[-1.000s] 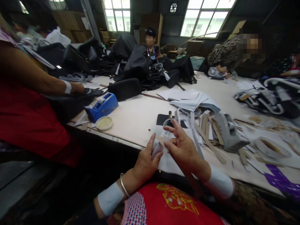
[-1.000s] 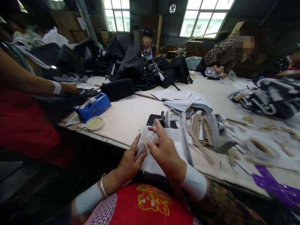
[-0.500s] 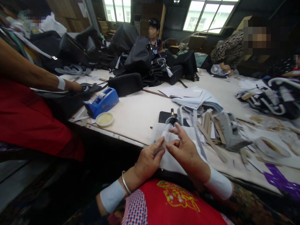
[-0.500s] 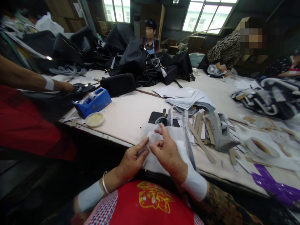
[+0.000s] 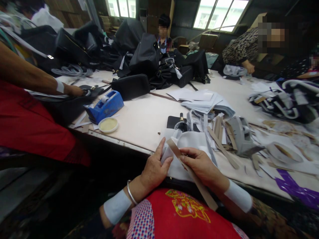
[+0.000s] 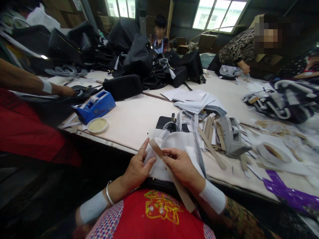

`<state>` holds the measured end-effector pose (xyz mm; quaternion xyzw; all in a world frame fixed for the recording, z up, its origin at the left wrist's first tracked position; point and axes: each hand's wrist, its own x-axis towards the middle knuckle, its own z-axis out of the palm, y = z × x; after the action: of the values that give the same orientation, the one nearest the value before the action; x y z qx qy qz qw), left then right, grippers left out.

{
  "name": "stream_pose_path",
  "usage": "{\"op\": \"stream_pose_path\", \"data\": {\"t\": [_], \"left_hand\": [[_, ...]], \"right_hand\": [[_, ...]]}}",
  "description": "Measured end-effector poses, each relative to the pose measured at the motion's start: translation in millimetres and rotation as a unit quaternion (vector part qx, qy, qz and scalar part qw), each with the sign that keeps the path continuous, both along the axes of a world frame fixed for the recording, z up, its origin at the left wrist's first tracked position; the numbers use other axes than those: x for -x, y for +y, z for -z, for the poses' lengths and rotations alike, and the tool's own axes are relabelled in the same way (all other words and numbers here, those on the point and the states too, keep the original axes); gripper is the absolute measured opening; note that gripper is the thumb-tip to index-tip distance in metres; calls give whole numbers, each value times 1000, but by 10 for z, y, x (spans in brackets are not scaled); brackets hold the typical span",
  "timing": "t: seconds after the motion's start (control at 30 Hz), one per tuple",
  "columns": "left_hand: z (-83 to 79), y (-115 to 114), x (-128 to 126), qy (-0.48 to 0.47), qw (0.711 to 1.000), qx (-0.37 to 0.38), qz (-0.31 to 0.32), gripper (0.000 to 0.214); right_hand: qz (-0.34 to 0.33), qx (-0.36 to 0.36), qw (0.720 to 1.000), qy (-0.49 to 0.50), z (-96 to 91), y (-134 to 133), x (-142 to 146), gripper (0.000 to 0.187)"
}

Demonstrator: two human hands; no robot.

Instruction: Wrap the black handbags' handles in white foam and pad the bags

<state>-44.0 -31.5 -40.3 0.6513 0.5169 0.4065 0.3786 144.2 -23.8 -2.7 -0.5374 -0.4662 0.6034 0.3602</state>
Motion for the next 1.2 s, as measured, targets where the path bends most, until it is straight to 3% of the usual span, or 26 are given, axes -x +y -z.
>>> {"op": "stream_pose_path", "data": {"t": [0.13,0.23,0.47,0.57,0.67,0.77,0.83,0.93,1.03,1.2], "left_hand": [[11,1,0,-11,1000,7,1,72],[28,14,4,-20,1000,18,0,72],[34,41,14,-39,998,47,-1,74],[17,40,13,-37,998,59,-6,75],[12,34,16,-56,995,80,-5,75],[38,30,28,-97,989,109,1,74],[67,36,38,-138,981,134,10,74],[108,61,41,-220,958,183,21,73],[131,87,27,-279,936,212,14,72],[152,96,14,-296,929,222,15,66]], "right_hand": [[48,15,999,-4,105,23,-8,15],[56,8,998,22,81,13,-19,7],[-144,-74,986,35,-352,-239,-55,22],[-191,-130,973,-5,-517,-382,-12,14],[-232,-146,960,-63,-598,-478,21,26],[-236,-116,959,-107,-550,-463,-5,52],[-188,-74,972,-118,-460,-363,-40,61],[-115,3,983,-143,-319,-112,-67,41],[-107,35,979,-172,-226,141,-38,12],[-98,25,979,-179,-88,332,26,19]]}}
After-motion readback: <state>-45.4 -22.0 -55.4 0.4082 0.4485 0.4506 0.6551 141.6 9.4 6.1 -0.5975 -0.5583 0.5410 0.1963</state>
